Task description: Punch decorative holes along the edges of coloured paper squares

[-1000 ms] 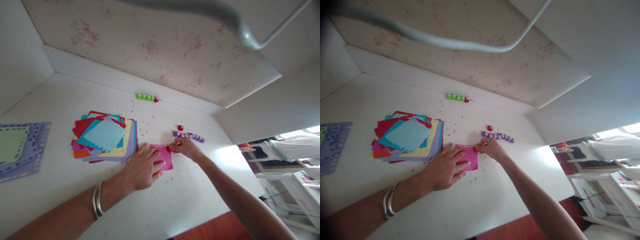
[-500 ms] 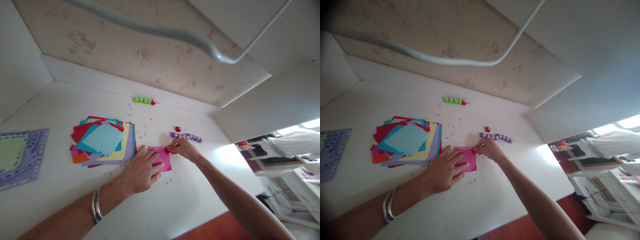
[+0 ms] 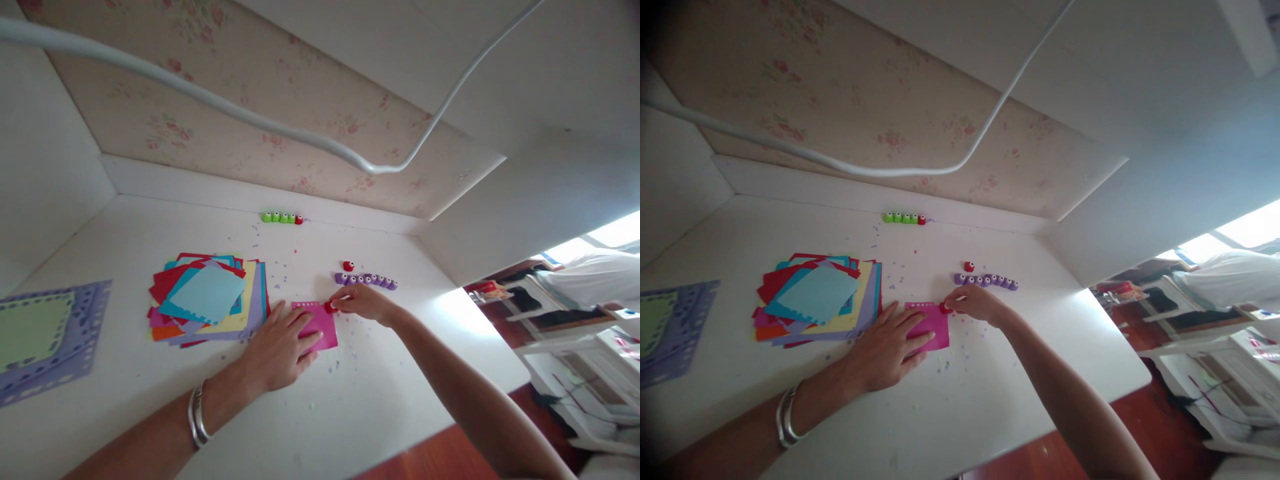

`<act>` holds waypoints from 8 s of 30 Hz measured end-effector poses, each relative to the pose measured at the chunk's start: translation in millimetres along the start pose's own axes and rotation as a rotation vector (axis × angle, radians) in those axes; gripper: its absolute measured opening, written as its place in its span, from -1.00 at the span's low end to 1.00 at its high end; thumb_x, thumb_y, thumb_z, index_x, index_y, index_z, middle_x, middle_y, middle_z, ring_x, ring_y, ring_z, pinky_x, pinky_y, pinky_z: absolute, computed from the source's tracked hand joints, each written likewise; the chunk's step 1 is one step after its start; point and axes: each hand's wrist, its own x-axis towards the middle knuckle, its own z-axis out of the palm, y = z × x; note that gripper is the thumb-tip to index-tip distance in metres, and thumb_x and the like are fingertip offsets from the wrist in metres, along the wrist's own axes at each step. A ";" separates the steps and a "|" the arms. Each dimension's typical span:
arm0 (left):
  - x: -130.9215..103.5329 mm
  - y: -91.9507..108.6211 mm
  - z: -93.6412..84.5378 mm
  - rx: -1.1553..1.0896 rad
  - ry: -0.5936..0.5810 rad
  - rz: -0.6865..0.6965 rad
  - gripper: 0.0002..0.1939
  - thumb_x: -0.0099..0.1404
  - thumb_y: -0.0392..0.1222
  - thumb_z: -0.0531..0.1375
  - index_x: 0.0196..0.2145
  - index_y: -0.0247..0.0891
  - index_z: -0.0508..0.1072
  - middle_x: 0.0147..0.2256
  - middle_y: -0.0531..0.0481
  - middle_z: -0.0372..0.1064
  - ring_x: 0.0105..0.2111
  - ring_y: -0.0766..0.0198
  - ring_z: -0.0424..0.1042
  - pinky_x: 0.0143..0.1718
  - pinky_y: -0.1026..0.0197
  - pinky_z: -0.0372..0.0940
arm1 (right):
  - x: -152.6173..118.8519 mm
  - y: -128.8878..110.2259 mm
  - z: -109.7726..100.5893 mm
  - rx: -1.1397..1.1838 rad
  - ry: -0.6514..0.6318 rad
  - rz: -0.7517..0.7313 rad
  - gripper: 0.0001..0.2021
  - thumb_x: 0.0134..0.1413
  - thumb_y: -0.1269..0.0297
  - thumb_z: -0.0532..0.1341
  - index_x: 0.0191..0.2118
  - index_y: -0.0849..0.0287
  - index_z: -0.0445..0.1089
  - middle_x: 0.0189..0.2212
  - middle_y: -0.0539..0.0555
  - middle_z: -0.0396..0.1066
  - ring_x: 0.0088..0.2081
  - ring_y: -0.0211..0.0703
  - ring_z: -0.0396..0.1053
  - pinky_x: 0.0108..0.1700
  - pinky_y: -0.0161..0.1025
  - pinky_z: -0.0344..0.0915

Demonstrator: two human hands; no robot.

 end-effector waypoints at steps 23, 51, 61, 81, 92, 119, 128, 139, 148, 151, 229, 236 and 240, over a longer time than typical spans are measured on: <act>1.3 0.0 -3.2 -0.002 0.072 0.001 -0.47 0.34 0.03 0.14 0.22 -0.06 0.23 0.19 -0.15 0.20 0.17 -0.02 0.20 0.24 -0.26 -0.05 | -16.1 11.9 16.5 0.292 0.040 -0.129 -0.71 0.12 0.10 0.23 -0.14 0.15 0.52 -0.25 0.08 0.54 -0.23 -0.13 0.48 -0.10 -0.16 0.39; 3.4 -20.5 5.7 -0.113 0.481 -0.158 -0.75 0.43 -0.24 0.05 0.00 -0.23 0.40 -0.16 -0.08 0.52 -0.20 0.16 0.51 -0.13 0.04 0.42 | -6.1 9.4 23.7 0.727 0.082 0.180 -0.80 0.06 0.21 0.25 -0.36 0.28 0.49 -0.45 0.14 0.48 -0.52 -0.28 0.39 -0.44 -0.33 0.40; 2.8 -11.0 0.8 0.041 0.180 -0.029 -0.63 0.25 -0.41 0.11 -0.04 -0.13 0.48 -0.01 -0.02 0.46 0.01 0.08 0.39 0.14 -0.12 0.19 | -26.3 14.8 -28.6 0.619 0.270 -0.108 -0.65 -0.01 0.13 0.33 -0.11 0.20 0.48 -0.20 0.16 0.51 -0.32 -0.20 0.45 -0.20 -0.22 0.43; 6.7 -6.5 0.8 0.045 0.116 -0.147 -0.72 0.34 -0.21 0.10 -0.01 -0.19 0.42 0.05 -0.11 0.36 0.12 0.06 0.27 0.24 -0.14 0.04 | 68.0 47.1 -126.0 -0.579 0.557 0.133 -0.75 -0.08 0.17 0.29 -0.23 0.12 0.50 -0.25 0.15 0.55 -0.21 0.02 0.47 -0.24 -0.20 0.28; 6.8 -7.7 1.3 0.035 0.119 -0.133 -0.72 0.37 -0.25 0.06 -0.01 -0.17 0.42 0.05 -0.07 0.37 0.10 0.07 0.27 0.21 -0.15 0.05 | 58.1 37.1 -109.6 -0.668 0.419 0.090 -0.72 -0.04 0.14 0.24 -0.20 0.12 0.52 -0.24 0.14 0.56 -0.23 -0.01 0.49 -0.26 -0.22 0.31; 6.3 -8.2 1.6 0.047 0.121 -0.136 -0.72 0.36 -0.25 0.07 0.00 -0.16 0.42 0.04 -0.05 0.37 0.09 0.09 0.27 0.22 -0.12 0.03 | 55.5 36.1 -109.9 -0.724 0.270 -0.146 -0.54 -0.12 0.58 0.10 -0.16 0.01 0.57 -0.26 -0.01 0.59 -0.22 -0.13 0.51 -0.22 -0.31 0.32; 6.7 -7.9 1.7 0.037 0.121 -0.141 -0.71 0.36 -0.24 0.07 0.01 -0.13 0.41 0.04 -0.05 0.37 0.09 0.09 0.27 0.22 -0.14 0.04 | 64.3 20.2 -100.3 -0.660 0.324 -0.168 -0.69 0.16 0.32 0.11 -0.06 0.03 0.54 -0.06 0.05 0.54 -0.05 -0.03 0.48 0.01 -0.19 0.34; 6.0 -9.2 3.8 0.047 0.131 -0.133 -0.71 0.36 -0.25 0.08 0.02 -0.14 0.40 0.04 -0.03 0.36 0.09 0.10 0.27 0.22 -0.13 0.05 | 66.3 4.0 -92.6 -0.557 0.218 -0.139 -0.68 0.04 0.29 0.23 -0.05 0.01 0.53 -0.19 -0.04 0.59 -0.27 -0.19 0.54 -0.25 -0.37 0.43; 6.8 -8.9 3.1 0.044 0.128 -0.129 -0.70 0.36 -0.26 0.08 0.02 -0.14 0.41 0.04 -0.05 0.37 0.09 0.08 0.27 0.22 -0.15 0.05 | 66.0 15.6 -109.4 -0.744 0.352 -0.005 -0.73 0.06 0.11 0.22 -0.26 0.11 0.61 -0.30 0.16 0.59 -0.24 0.03 0.51 -0.17 -0.16 0.35; 6.8 -9.2 3.4 0.042 0.128 -0.131 -0.71 0.36 -0.26 0.09 0.02 -0.13 0.41 0.04 -0.05 0.37 0.09 0.08 0.27 0.22 -0.15 0.04 | 63.4 17.6 -107.5 -0.758 0.299 -0.026 -0.79 0.02 0.17 0.23 -0.32 0.05 0.62 -0.34 0.09 0.60 -0.28 -0.03 0.51 -0.22 -0.22 0.34; 4.4 -6.9 -0.9 0.023 0.071 -0.164 -0.71 0.40 -0.21 0.02 0.02 -0.14 0.38 0.06 -0.02 0.34 0.12 0.09 0.23 0.24 -0.13 -0.03 | 56.6 7.5 -72.4 -0.752 0.526 -0.125 -0.68 0.24 0.24 0.03 -0.23 0.02 0.57 -0.21 0.05 0.58 -0.20 -0.08 0.49 -0.21 -0.29 0.27; 3.5 -7.3 0.0 0.011 0.084 -0.165 -0.73 0.40 -0.20 0.03 0.00 -0.15 0.38 0.04 -0.03 0.34 0.11 0.09 0.23 0.24 -0.12 -0.03 | 100.6 -42.2 -69.5 -0.788 0.508 -0.241 -0.66 0.27 0.26 0.01 -0.06 0.05 0.51 -0.08 0.07 0.54 -0.07 -0.05 0.47 -0.06 -0.24 0.29; 3.9 -7.3 -0.2 0.004 0.082 -0.164 -0.72 0.41 -0.20 0.02 0.03 -0.14 0.38 0.05 -0.03 0.33 0.11 0.09 0.22 0.25 -0.11 -0.03 | 147.9 -75.1 -53.6 -0.798 0.441 -0.325 -0.57 0.23 0.35 0.06 0.19 0.18 0.31 0.18 0.15 0.32 0.15 -0.07 0.29 0.18 -0.21 0.16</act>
